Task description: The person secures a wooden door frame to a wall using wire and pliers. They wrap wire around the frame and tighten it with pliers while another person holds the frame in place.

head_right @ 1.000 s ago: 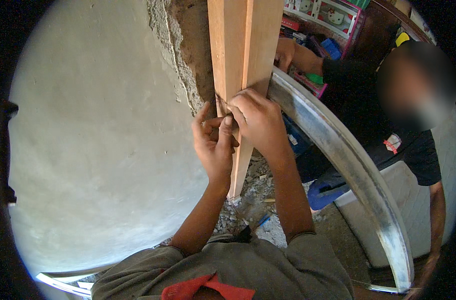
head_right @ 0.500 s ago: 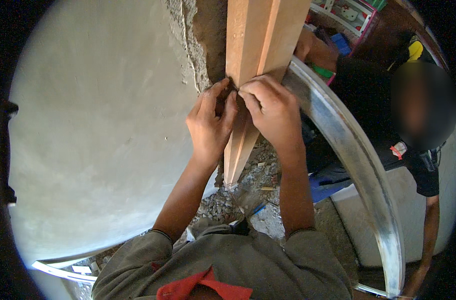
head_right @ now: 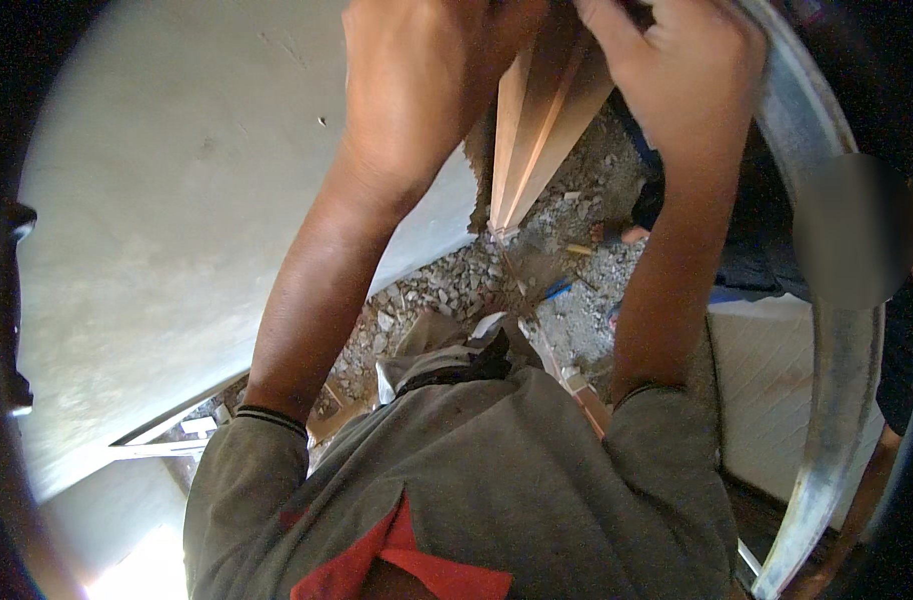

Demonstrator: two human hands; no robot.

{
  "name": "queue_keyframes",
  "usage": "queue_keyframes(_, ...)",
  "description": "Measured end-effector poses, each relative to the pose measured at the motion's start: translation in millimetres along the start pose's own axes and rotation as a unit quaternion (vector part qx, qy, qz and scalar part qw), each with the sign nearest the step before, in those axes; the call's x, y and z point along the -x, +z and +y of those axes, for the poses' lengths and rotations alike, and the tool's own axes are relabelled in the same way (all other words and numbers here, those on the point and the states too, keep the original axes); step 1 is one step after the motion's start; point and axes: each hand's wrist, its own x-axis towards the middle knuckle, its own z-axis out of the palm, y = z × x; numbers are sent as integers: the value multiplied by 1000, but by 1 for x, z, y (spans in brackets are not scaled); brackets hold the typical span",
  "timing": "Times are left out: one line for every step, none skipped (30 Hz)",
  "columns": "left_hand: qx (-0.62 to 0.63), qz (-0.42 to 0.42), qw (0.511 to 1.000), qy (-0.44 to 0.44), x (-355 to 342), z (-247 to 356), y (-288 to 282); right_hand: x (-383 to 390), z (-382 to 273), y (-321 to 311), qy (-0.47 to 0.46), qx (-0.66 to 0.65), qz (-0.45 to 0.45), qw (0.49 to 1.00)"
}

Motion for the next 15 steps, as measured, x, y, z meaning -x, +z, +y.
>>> queue_keyframes(-3, 1, 1000, -4, -2, 1, 1, -2, -2, -1, 16, -17, -16, 1000)
queue_keyframes(-4, 3, 1000, -6, -2, 3, 3, -3, -3, -5, 32, -32, -30, 999)
queue_keyframes(-19, -18, 999, -40, -4, 3, 5, -6, -2, -2, 62, -56, -37, 996)
queue_keyframes(7, -8, 999, -33, -4, 3, 5, -4, 0, -5, 94, -80, -43, 991)
queue_keyframes(35, 4, 999, -24, -6, 2, 6, -9, 5, 3, 137, -112, -38, 983)
queue_keyframes(64, 18, 998, -14, -9, 1, 6, -3, 8, -2, 64, -76, -29, 995)
queue_keyframes(90, 19, 995, -22, -10, 3, 7, 0, 10, -4, -7, -38, -15, 999)
queue_keyframes(81, 17, 996, -26, -10, 4, 6, 5, 13, -5, -4, -37, -8, 999)
queue_keyframes(73, 13, 997, -28, -11, 7, 6, 7, 15, -5, 0, -35, -1, 999)
queue_keyframes(64, 10, 997, -31, -10, 9, 5, 10, 15, -5, 4, -32, 6, 999)
queue_keyframes(22, 10, 1000, -20, -8, 12, 2, 15, 15, -6, -11, -11, 20, 1000)
queue_keyframes(103, -3, 993, -55, -4, 15, -2, 18, 14, -6, -28, 12, 35, 999)
queue_keyframes(184, -19, 979, -88, 1, 18, -4, 26, 11, -8, -43, 37, 52, 997)
queue_keyframes(246, -28, 964, -102, 11, 18, -5, 30, 10, -1, -77, 64, 108, 989)
queue_keyframes(286, -31, 951, -114, 32, 16, -9, 52, 6, -4, -39, 79, 143, 986)
